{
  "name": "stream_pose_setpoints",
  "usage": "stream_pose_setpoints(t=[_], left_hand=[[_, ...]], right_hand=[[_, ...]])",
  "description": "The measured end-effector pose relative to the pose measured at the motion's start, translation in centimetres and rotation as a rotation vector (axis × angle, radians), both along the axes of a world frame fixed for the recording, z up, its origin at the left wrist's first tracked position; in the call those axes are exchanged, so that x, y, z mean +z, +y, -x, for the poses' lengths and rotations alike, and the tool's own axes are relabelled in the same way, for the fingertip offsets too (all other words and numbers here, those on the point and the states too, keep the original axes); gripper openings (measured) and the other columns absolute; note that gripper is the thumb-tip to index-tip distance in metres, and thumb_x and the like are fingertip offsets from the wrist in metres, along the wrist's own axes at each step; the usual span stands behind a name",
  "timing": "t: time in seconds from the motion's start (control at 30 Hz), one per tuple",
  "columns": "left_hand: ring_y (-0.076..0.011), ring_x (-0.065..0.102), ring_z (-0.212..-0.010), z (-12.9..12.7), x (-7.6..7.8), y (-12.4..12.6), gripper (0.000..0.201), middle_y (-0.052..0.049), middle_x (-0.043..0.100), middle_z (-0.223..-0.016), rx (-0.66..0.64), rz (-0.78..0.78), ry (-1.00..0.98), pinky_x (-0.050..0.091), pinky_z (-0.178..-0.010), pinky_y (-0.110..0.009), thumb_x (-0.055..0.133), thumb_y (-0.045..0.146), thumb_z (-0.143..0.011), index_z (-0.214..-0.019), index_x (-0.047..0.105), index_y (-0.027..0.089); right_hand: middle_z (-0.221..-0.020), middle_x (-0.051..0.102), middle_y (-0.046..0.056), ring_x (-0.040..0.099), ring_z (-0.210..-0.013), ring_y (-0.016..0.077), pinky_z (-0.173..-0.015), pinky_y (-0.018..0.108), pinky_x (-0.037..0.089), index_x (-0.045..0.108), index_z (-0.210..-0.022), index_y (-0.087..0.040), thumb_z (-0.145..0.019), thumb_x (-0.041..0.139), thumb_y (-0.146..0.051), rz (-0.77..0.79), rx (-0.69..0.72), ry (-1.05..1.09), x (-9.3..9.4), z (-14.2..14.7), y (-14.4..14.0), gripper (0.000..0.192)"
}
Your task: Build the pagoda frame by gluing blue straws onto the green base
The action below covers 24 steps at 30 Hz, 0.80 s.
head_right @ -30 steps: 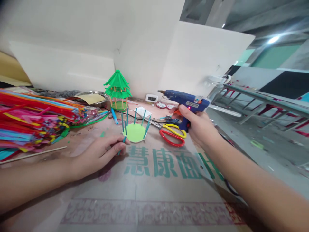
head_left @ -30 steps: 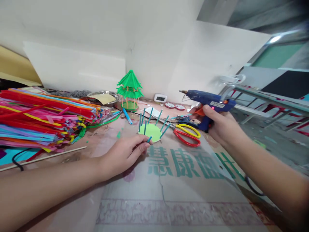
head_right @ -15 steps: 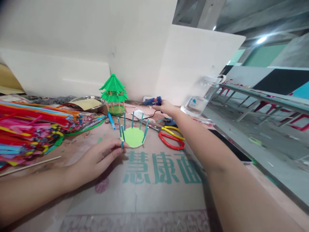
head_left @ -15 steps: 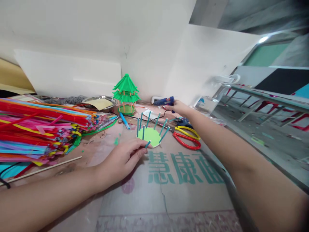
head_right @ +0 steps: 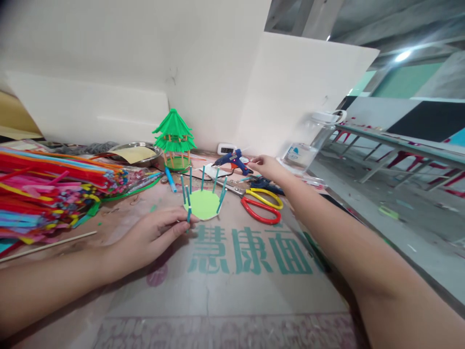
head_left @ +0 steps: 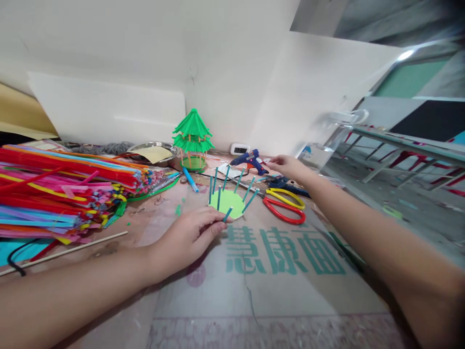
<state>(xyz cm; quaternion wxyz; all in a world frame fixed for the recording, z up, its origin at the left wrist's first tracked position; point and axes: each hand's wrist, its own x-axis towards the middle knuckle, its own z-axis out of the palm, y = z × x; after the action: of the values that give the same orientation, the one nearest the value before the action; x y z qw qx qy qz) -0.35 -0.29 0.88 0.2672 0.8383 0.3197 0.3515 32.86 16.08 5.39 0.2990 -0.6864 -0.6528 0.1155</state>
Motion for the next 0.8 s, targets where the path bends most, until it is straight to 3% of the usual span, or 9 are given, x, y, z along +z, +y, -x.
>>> stream_pose_setpoints(t=[0.1,0.17,0.23,0.3,0.37,0.43,0.5,0.8], left_hand=[[-0.0169,0.066,-0.086,-0.1,0.4,-0.2,0.028,-0.004,0.071,-0.09,0.013,0.113,-0.025,0.054,-0.075,-0.029,0.049,0.032,-0.1,-0.087,0.069,0.018],[-0.015,0.064,-0.075,-0.2,0.6,-0.5,0.032,-0.003,0.07,-0.083,0.02,0.288,-0.05,0.051,-0.064,-0.026,0.051,0.04,-0.099,-0.085,0.068,0.018],[-0.0122,0.057,-0.059,-0.4,0.7,-0.8,0.038,-0.001,0.067,-0.074,0.04,0.488,-0.078,0.042,-0.049,-0.023,0.053,0.051,-0.097,-0.085,0.067,0.018],[-0.011,0.053,-0.053,-0.6,0.9,-1.2,0.044,-0.001,0.065,-0.068,0.028,0.607,-0.102,0.035,-0.045,-0.022,0.054,0.058,-0.094,-0.082,0.065,0.017],[-0.0112,0.054,-0.057,-0.9,1.0,-1.5,0.047,-0.001,0.064,-0.067,-0.024,0.624,-0.143,0.037,-0.048,-0.022,0.056,0.06,-0.092,-0.077,0.064,0.017],[-0.0114,0.054,-0.06,-1.1,1.1,-1.6,0.048,0.0,0.061,-0.066,-0.076,0.618,-0.187,0.042,-0.054,-0.023,0.058,0.062,-0.09,-0.073,0.063,0.017],[-0.011,0.051,-0.058,-1.2,1.1,-1.6,0.051,0.002,0.057,-0.063,-0.092,0.64,-0.212,0.043,-0.055,-0.024,0.061,0.067,-0.087,-0.071,0.061,0.018],[-0.0116,0.054,-0.058,-1.5,0.1,-0.9,0.046,0.001,0.059,-0.07,-0.098,0.743,-0.2,0.044,-0.058,-0.026,0.063,0.064,-0.083,-0.082,0.062,0.017]], right_hand=[[-0.073,0.061,0.002,0.057,-0.073,0.0197,-0.075,0.034,0.046,0.058,-0.078,-0.021,-0.093,0.06,-0.039,-0.237,-0.083,-0.031,0.5,-0.1,-4.6,0.023],[-0.071,0.058,0.001,0.056,-0.069,0.0186,-0.069,0.032,0.045,0.053,-0.075,-0.023,-0.095,0.058,-0.042,-0.511,0.009,-0.018,0.7,0.8,-8.4,0.027],[-0.072,0.06,0.0,0.057,-0.066,0.017,-0.064,0.031,0.045,0.055,-0.078,-0.024,-0.096,0.058,-0.038,-0.655,0.222,-0.027,0.9,2.4,-12.3,0.023],[-0.078,0.067,0.0,0.06,-0.065,0.0152,-0.062,0.029,0.048,0.063,-0.093,-0.025,-0.096,0.06,-0.028,-0.693,0.52,-0.15,0.9,4.4,-15.6,0.005],[-0.084,0.071,0.001,0.064,-0.072,0.0163,-0.066,0.029,0.05,0.065,-0.116,-0.025,-0.097,0.056,-0.018,-0.69,0.861,-0.398,0.6,6.3,-17.9,0.021],[-0.092,0.074,0.006,0.064,-0.078,0.0184,-0.07,0.031,0.052,0.059,-0.132,-0.017,-0.1,0.048,-0.013,-0.696,1.008,-0.527,-0.1,7.8,-18.9,0.034],[-0.099,0.074,0.01,0.065,-0.083,0.0201,-0.072,0.032,0.054,0.054,-0.137,-0.009,-0.102,0.042,-0.012,-0.693,1.045,-0.55,-0.7,8.7,-19.0,0.037],[-0.101,0.071,0.015,0.062,-0.088,0.0213,-0.076,0.034,0.055,0.059,-0.127,-0.005,-0.102,0.044,-0.011,-0.705,1.052,-0.468,-1.8,9.8,-17.3,0.03]])
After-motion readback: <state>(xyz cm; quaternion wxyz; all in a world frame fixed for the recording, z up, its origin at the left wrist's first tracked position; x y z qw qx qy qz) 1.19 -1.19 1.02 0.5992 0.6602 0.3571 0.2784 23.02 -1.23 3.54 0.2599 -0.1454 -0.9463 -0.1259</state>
